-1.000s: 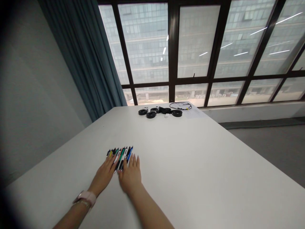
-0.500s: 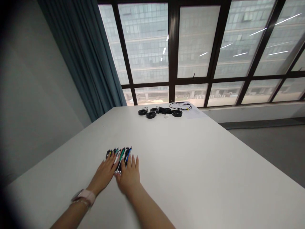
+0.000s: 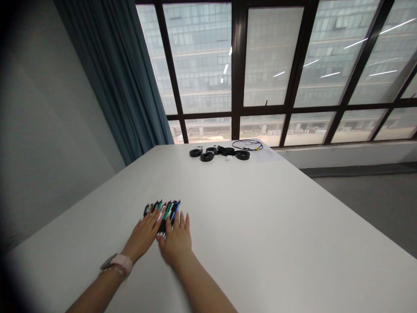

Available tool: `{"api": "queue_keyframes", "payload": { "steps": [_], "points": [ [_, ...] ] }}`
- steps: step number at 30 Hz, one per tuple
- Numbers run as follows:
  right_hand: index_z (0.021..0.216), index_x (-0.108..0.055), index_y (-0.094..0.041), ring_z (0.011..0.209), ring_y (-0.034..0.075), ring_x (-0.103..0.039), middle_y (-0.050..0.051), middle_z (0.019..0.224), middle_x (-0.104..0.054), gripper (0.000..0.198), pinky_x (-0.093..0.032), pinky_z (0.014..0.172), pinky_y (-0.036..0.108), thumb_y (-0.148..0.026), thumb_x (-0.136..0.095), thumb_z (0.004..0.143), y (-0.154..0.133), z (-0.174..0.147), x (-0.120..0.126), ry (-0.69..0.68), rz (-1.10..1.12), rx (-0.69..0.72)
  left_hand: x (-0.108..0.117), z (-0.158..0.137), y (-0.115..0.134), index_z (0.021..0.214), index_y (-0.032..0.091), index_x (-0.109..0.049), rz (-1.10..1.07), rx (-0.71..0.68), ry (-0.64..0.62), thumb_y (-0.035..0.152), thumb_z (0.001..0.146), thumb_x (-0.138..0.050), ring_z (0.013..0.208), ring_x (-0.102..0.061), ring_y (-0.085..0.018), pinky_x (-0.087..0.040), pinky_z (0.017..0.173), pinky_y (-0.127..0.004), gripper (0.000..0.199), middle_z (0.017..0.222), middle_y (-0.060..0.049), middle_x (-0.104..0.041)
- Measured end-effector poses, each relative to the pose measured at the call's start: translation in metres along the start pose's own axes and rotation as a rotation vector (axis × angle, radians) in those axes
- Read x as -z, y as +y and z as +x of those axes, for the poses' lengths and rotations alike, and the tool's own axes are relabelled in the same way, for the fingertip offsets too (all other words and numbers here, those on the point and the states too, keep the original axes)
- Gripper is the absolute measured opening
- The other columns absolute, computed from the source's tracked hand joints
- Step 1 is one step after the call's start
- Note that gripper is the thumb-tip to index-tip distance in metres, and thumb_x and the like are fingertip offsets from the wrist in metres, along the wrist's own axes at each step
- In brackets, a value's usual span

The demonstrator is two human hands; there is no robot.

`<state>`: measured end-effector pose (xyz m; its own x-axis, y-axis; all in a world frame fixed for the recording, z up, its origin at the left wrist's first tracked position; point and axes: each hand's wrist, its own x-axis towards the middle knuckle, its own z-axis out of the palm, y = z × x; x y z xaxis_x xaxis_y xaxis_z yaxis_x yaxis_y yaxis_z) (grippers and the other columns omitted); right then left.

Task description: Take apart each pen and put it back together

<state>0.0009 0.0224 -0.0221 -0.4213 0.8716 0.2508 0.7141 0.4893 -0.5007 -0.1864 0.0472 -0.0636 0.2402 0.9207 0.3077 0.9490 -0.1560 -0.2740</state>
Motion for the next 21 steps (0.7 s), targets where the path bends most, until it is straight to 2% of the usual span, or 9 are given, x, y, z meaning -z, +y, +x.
{"api": "queue_keyframes", "payload": {
  "steps": [5, 8, 10, 14, 21],
  "points": [
    [0.152, -0.040, -0.015, 0.149, 0.035, -0.024, 0.022, 0.160, -0.029, 0.065, -0.015, 0.121, 0.054, -0.052, -0.045, 0.099, 0.000, 0.000, 0.000, 0.004, 0.019, -0.004, -0.017, -0.003, -0.013, 0.143, 0.014, -0.051, -0.049, -0.132, 0.115, 0.011, 0.092, -0.034, 0.147, -0.032, -0.033, -0.044, 0.108, -0.054, 0.054, 0.154, -0.020, -0.044],
    [0.152, -0.039, -0.015, 0.149, 0.035, -0.025, 0.022, 0.160, -0.029, 0.065, -0.016, 0.121, 0.055, -0.054, -0.043, 0.100, 0.000, -0.001, 0.000, 0.010, 0.025, -0.004, -0.024, -0.007, -0.022, 0.138, 0.012, -0.055, -0.108, -0.202, 0.173, 0.017, 0.096, -0.032, 0.146, -0.034, -0.031, -0.041, 0.112, -0.052, 0.049, 0.151, -0.020, -0.048],
    [0.152, -0.039, -0.015, 0.149, 0.035, -0.026, 0.021, 0.160, -0.030, 0.066, -0.016, 0.121, 0.055, -0.055, -0.042, 0.099, -0.001, -0.001, 0.001, 0.008, 0.018, -0.007, -0.024, -0.010, -0.025, 0.141, 0.015, -0.053, -0.168, -0.219, 0.178, 0.022, 0.099, -0.030, 0.145, -0.036, -0.029, -0.040, 0.113, -0.050, 0.048, 0.152, -0.018, -0.047],
    [0.152, -0.040, -0.014, 0.148, 0.036, -0.026, 0.022, 0.159, -0.031, 0.066, -0.017, 0.121, 0.055, -0.054, -0.044, 0.099, -0.002, -0.001, 0.001, 0.009, 0.011, -0.005, -0.015, -0.014, -0.024, 0.153, 0.019, -0.036, -0.292, -0.146, 0.122, 0.029, 0.102, -0.028, 0.144, -0.039, -0.022, -0.040, 0.115, -0.044, 0.052, 0.153, -0.012, -0.047],
    [0.153, -0.038, -0.018, 0.148, 0.033, -0.028, 0.017, 0.159, -0.034, 0.064, -0.016, 0.121, 0.055, -0.051, -0.044, 0.099, -0.001, -0.001, 0.003, -0.006, 0.006, 0.026, -0.005, -0.018, -0.022, 0.153, 0.024, -0.035, -0.342, -0.101, 0.146, 0.036, 0.102, -0.034, 0.143, -0.041, -0.021, -0.040, 0.115, -0.042, 0.053, 0.154, -0.007, -0.046]
  ]
}}
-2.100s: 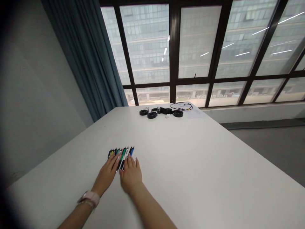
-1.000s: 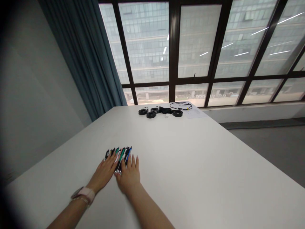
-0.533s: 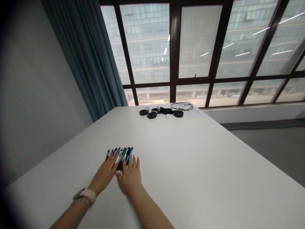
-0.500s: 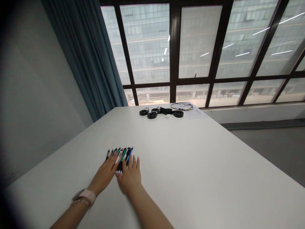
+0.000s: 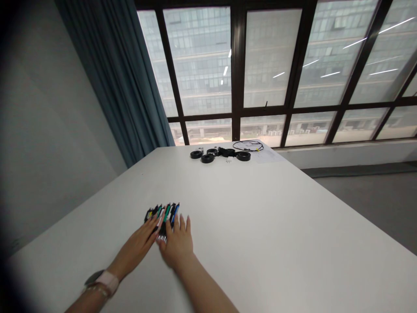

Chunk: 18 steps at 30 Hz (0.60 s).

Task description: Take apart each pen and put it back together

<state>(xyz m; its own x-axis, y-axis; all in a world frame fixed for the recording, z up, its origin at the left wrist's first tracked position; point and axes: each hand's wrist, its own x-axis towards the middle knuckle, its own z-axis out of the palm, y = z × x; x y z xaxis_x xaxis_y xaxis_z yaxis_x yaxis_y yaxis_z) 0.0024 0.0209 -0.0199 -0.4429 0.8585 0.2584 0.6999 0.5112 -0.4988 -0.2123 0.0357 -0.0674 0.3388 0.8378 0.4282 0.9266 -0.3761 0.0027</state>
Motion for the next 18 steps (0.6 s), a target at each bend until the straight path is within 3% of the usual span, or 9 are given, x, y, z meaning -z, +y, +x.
{"api": "queue_keyframes", "payload": {
  "steps": [4, 9, 13, 18],
  "points": [
    [0.153, -0.038, -0.016, 0.148, 0.032, -0.030, 0.018, 0.158, -0.036, 0.063, -0.016, 0.121, 0.054, -0.052, -0.040, 0.101, -0.001, -0.001, 0.002, -0.003, 0.002, 0.017, -0.001, 0.003, -0.001, 0.154, 0.025, -0.034, -0.017, 0.016, 0.004, 0.036, 0.102, -0.034, 0.144, -0.039, -0.021, -0.038, 0.116, -0.042, 0.053, 0.157, -0.007, -0.043],
    [0.156, -0.031, -0.015, 0.149, 0.031, -0.027, 0.018, 0.159, -0.033, 0.065, -0.017, 0.121, 0.055, -0.049, -0.041, 0.101, -0.002, 0.000, 0.008, 0.029, 0.066, -0.035, -0.006, 0.005, -0.007, 0.151, 0.017, -0.039, 0.021, 0.082, 0.063, 0.036, 0.102, -0.033, 0.145, -0.037, -0.026, -0.040, 0.114, -0.047, 0.053, 0.156, -0.014, -0.043],
    [0.151, -0.039, -0.008, 0.147, 0.027, -0.032, 0.018, 0.155, -0.041, 0.056, -0.020, 0.122, 0.050, -0.037, -0.035, 0.104, 0.002, -0.004, 0.017, -0.017, 0.067, -0.102, -0.010, -0.003, -0.010, 0.145, 0.016, -0.048, 0.096, 0.006, 0.132, 0.034, 0.101, -0.032, 0.148, -0.030, -0.031, -0.039, 0.114, -0.055, 0.050, 0.152, -0.017, -0.048],
    [0.150, -0.040, -0.006, 0.149, 0.028, -0.028, 0.019, 0.155, -0.040, 0.059, -0.015, 0.124, 0.051, -0.040, -0.040, 0.102, -0.002, -0.019, 0.020, -0.110, 0.048, -0.014, -0.012, -0.006, 0.000, 0.139, 0.018, -0.055, 0.146, -0.022, 0.142, 0.033, 0.101, -0.032, 0.148, -0.030, -0.031, -0.039, 0.114, -0.055, 0.046, 0.148, -0.015, -0.053]
  ]
}}
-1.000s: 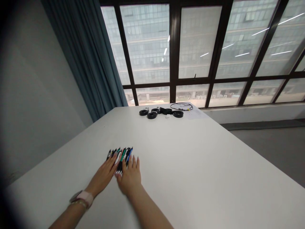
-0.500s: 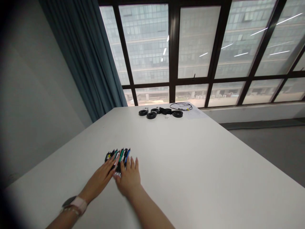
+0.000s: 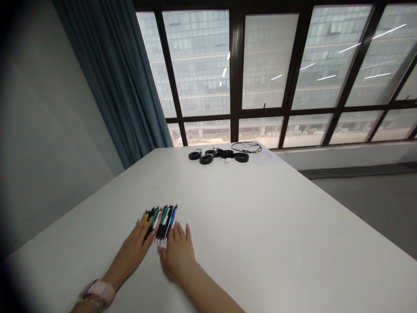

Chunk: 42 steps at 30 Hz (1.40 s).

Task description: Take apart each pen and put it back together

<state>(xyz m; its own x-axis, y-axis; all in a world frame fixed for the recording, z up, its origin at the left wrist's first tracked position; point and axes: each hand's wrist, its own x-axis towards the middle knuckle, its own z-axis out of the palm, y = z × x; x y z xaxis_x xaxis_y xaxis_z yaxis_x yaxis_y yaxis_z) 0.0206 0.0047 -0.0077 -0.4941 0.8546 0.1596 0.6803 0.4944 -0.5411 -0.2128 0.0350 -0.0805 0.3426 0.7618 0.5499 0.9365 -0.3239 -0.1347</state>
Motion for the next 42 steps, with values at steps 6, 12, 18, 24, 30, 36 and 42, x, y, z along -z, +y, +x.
{"api": "queue_keyframes", "payload": {
  "steps": [6, 12, 18, 24, 30, 36, 42],
  "points": [
    [0.151, -0.036, -0.001, 0.150, 0.031, -0.023, 0.023, 0.155, -0.036, 0.068, -0.016, 0.124, 0.051, -0.046, -0.039, 0.101, -0.017, -0.004, -0.006, -0.053, 0.004, -0.012, -0.001, 0.012, 0.010, 0.149, 0.018, -0.043, 0.006, 0.039, -0.047, 0.036, 0.101, -0.029, 0.145, -0.037, -0.030, -0.044, 0.109, -0.051, 0.053, 0.147, -0.015, -0.054],
    [0.152, -0.034, 0.000, 0.150, 0.031, -0.022, 0.023, 0.156, -0.034, 0.069, -0.016, 0.123, 0.053, -0.047, -0.039, 0.101, -0.023, -0.001, -0.009, -0.062, 0.023, 0.004, -0.004, 0.008, 0.001, 0.150, 0.025, -0.044, 0.024, 0.027, -0.098, 0.033, 0.099, -0.033, 0.140, -0.045, -0.030, -0.044, 0.108, -0.051, 0.053, 0.151, -0.012, -0.051],
    [0.152, -0.034, -0.001, 0.149, 0.031, -0.024, 0.023, 0.155, -0.036, 0.069, -0.014, 0.124, 0.053, -0.047, -0.041, 0.101, -0.020, 0.001, -0.010, -0.052, 0.026, 0.031, 0.003, 0.009, 0.003, 0.145, 0.022, -0.051, 0.125, 0.000, -0.136, 0.030, 0.099, -0.032, 0.140, -0.044, -0.031, -0.044, 0.107, -0.050, 0.051, 0.151, -0.013, -0.050],
    [0.152, -0.033, -0.001, 0.148, 0.034, -0.028, 0.023, 0.156, -0.036, 0.069, -0.018, 0.122, 0.057, -0.042, -0.048, 0.099, -0.013, -0.004, 0.001, 0.017, 0.095, 0.007, 0.032, 0.021, 0.026, 0.144, 0.022, -0.051, 0.265, 0.097, -0.231, 0.022, 0.099, -0.026, 0.146, -0.033, -0.030, -0.029, 0.114, -0.057, 0.051, 0.155, -0.012, -0.044],
    [0.155, -0.034, -0.016, 0.150, 0.029, -0.021, 0.012, 0.161, -0.026, 0.063, -0.020, 0.122, 0.053, -0.045, -0.047, 0.100, 0.026, -0.068, 0.062, -0.051, 0.094, 0.109, 0.065, 0.020, 0.122, 0.151, 0.017, -0.039, 0.118, -0.054, 0.033, 0.022, 0.099, -0.033, 0.145, -0.036, -0.024, -0.026, 0.118, -0.045, 0.053, 0.150, -0.012, -0.051],
    [0.154, -0.036, -0.025, 0.146, 0.030, -0.030, 0.007, 0.159, -0.030, 0.058, -0.033, 0.117, 0.049, -0.045, -0.047, 0.101, 0.127, -0.181, 0.106, 0.093, -0.093, -0.004, 0.065, 0.008, 0.266, 0.149, 0.018, -0.043, -0.003, -0.243, 0.181, 0.037, 0.094, -0.042, 0.138, -0.046, -0.026, -0.039, 0.109, -0.040, 0.058, 0.145, -0.010, -0.057],
    [0.155, -0.028, -0.036, 0.136, 0.028, -0.046, 0.000, 0.156, -0.038, 0.061, -0.052, 0.104, 0.037, -0.045, -0.049, 0.098, 0.204, -0.267, 0.135, 0.296, -0.306, -0.010, 0.033, 0.015, 0.397, 0.129, 0.014, -0.066, -0.155, 0.088, 0.240, 0.039, 0.083, -0.052, 0.127, -0.057, -0.033, -0.050, 0.099, -0.050, 0.054, 0.136, -0.015, -0.064]
  ]
}}
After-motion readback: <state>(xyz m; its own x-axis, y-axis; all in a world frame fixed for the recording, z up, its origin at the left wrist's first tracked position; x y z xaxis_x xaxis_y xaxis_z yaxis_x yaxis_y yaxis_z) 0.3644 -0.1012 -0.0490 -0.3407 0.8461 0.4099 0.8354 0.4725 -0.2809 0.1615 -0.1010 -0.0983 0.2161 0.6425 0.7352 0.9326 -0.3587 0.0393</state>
